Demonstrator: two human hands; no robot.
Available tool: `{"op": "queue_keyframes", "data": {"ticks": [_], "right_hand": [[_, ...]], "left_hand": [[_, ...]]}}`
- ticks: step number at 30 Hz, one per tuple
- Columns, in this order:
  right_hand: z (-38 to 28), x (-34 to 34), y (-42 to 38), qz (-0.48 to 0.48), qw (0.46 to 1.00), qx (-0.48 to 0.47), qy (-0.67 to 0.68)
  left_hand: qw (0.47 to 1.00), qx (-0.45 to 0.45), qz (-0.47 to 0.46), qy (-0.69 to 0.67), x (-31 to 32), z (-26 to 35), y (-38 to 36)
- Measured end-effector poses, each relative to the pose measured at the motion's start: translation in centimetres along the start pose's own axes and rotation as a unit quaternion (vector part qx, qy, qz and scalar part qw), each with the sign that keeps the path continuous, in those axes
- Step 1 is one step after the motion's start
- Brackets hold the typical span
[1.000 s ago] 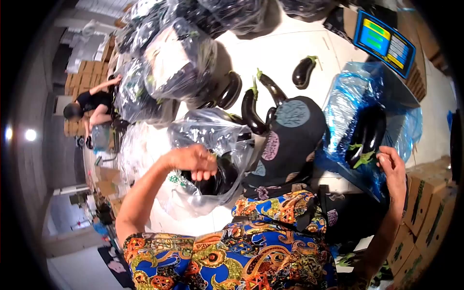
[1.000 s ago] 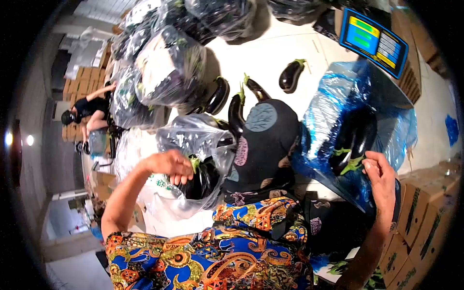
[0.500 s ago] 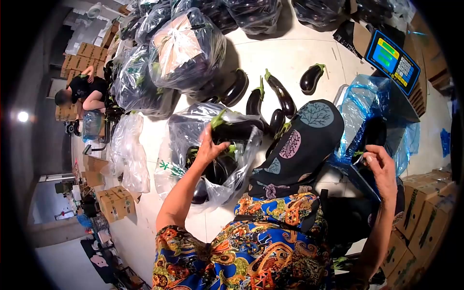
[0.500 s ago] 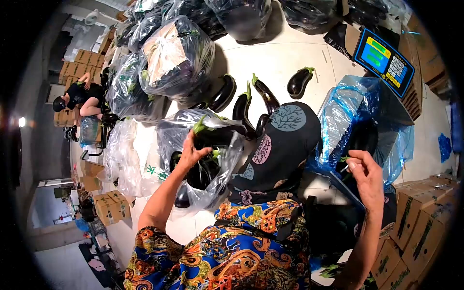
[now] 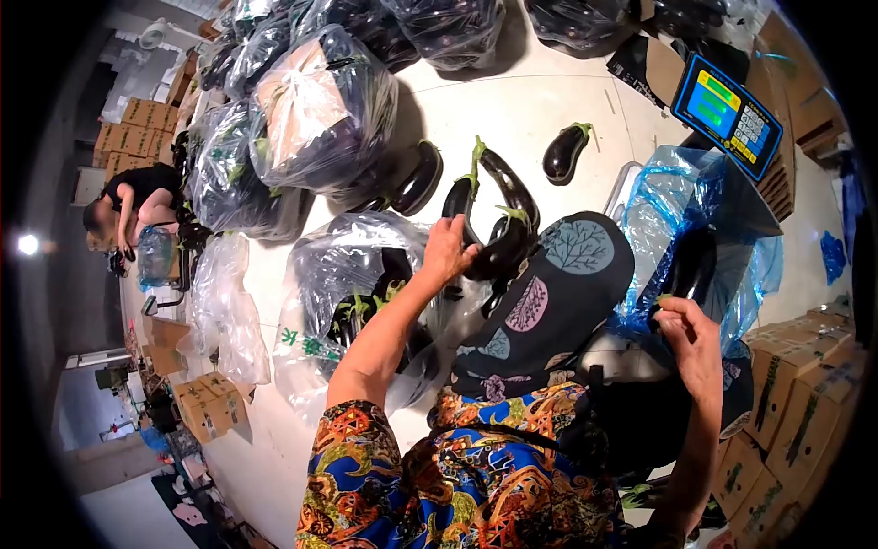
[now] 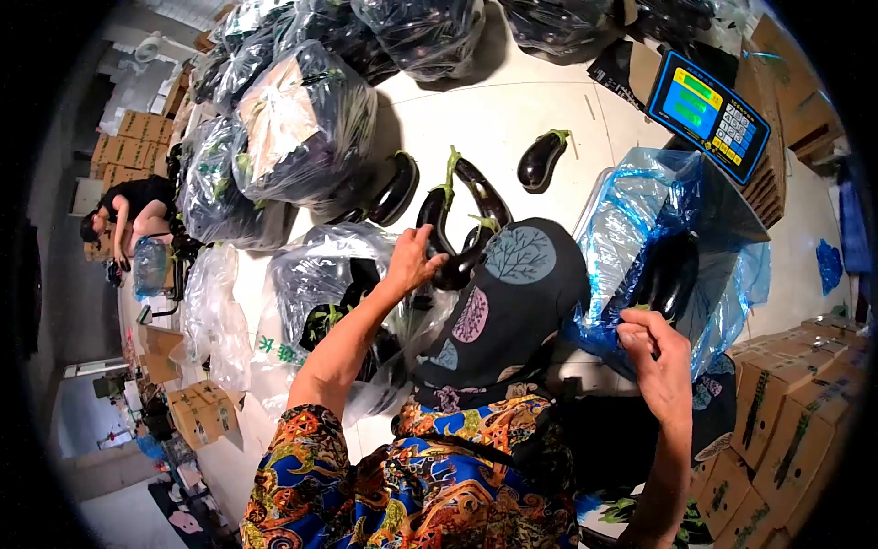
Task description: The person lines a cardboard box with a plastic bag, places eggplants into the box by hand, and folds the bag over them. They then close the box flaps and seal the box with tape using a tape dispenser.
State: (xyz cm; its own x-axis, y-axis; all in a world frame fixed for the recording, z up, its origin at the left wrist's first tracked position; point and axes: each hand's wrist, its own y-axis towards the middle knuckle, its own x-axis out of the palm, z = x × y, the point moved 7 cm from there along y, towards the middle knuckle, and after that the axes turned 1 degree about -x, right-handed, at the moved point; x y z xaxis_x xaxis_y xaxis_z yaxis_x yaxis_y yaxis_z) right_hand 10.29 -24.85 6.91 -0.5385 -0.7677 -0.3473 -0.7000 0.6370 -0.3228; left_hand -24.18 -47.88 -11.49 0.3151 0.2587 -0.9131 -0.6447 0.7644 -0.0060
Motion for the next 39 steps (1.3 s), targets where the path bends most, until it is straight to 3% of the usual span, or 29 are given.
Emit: {"op": "queue_keyframes", "data": {"ticks": [1, 3, 4, 5, 7, 8, 11, 13, 15, 17, 19, 21, 22, 23, 24, 25, 28, 32, 35, 36, 37, 39], "right_hand": [[0.6, -0.4, 0.0, 0.007, 1.0, 0.017, 0.017], [0.8, -1.0, 0.3, 0.011, 0.999, 0.033, 0.016], [0.8, -1.3, 0.4, 0.016, 0.999, 0.031, 0.02], [0.9, -1.7, 0.6, 0.021, 0.999, 0.03, 0.024], [1.1, -2.4, 1.1, 0.013, 0.999, 0.027, 0.013], [1.3, -2.8, 1.4, 0.016, 0.999, 0.035, -0.006], [1.9, -4.3, 1.7, 0.042, 0.999, 0.023, 0.027], [2.3, -7.1, 1.7, 0.081, 0.995, -0.034, 0.054], [2.3, -9.5, 1.6, 0.117, 0.99, -0.008, 0.073], [1.7, -11.2, 1.5, 0.136, 0.989, -0.012, 0.047], [1.7, -11.7, 2.5, 0.112, 0.991, -0.004, 0.079], [-0.1, -11.0, 2.9, 0.093, 0.989, -0.032, 0.115], [-0.9, -10.5, 3.2, 0.085, 0.988, -0.043, 0.119], [-1.8, -9.9, 3.4, 0.077, 0.988, -0.055, 0.122], [-3.0, -9.2, 3.3, 0.044, 0.986, -0.022, 0.159], [-4.3, -8.8, 3.2, 0.027, 0.985, -0.052, 0.165], [-6.9, -8.6, 2.5, 0.025, 0.962, -0.136, 0.236], [-9.1, -9.6, 2.2, 0.081, 0.911, -0.189, 0.358], [-5.2, -11.5, 1.6, 0.179, 0.932, -0.097, 0.299], [-3.4, -11.6, 1.4, 0.156, 0.947, -0.07, 0.271], [-2.2, -11.6, 0.9, 0.16, 0.946, -0.043, 0.28], [2.4, -10.7, 0.6, 0.135, 0.943, 0.029, 0.304]], "left_hand": [[0.999, 0.047, 0.017, 0.01, 0.9, 0.8, 0.6], [0.992, -0.01, -0.128, -0.006, 5.6, 0.8, 1.3], [0.959, -0.049, -0.256, -0.115, 9.3, 0.0, 1.1], [0.958, -0.014, -0.255, -0.129, 13.5, -1.0, 0.3], [0.993, 0.029, -0.11, 0.04, 12.0, 2.0, -1.3], [0.991, -0.024, -0.131, 0.001, 11.7, 2.3, -1.3], [0.983, -0.027, -0.17, 0.058, 14.6, -0.7, -0.6], [0.982, -0.003, -0.109, -0.154, 17.9, -6.9, 0.4], [0.982, -0.087, -0.076, -0.147, 7.1, -1.2, 3.3], [0.921, -0.182, -0.076, -0.337, -1.1, 5.1, 6.4], [0.769, -0.215, -0.084, -0.596, -5.9, 10.6, 8.3], [0.653, -0.087, -0.173, -0.732, -10.5, 18.5, 10.0], [0.736, -0.009, -0.136, -0.663, -13.0, 21.1, 10.7], [0.74, 0.051, -0.145, -0.655, -14.3, 23.9, 11.1], [0.721, 0.069, -0.173, -0.668, -14.9, 25.7, 11.5], [0.7, 0.084, -0.204, -0.679, -15.3, 27.4, 11.7], [0.714, 0.016, -0.203, -0.67, -15.6, 33.3, 11.6], [0.757, 0.134, -0.339, -0.543, -12.6, 41.2, 7.4], [0.764, 0.188, -0.423, -0.45, -9.5, 42.8, 3.7], [0.783, 0.3, -0.395, -0.376, -9.5, 42.5, 3.8], [0.787, 0.33, -0.434, -0.287, -9.7, 42.2, 3.9], [0.748, 0.152, -0.539, -0.358, -8.5, 40.2, 4.5]]}}
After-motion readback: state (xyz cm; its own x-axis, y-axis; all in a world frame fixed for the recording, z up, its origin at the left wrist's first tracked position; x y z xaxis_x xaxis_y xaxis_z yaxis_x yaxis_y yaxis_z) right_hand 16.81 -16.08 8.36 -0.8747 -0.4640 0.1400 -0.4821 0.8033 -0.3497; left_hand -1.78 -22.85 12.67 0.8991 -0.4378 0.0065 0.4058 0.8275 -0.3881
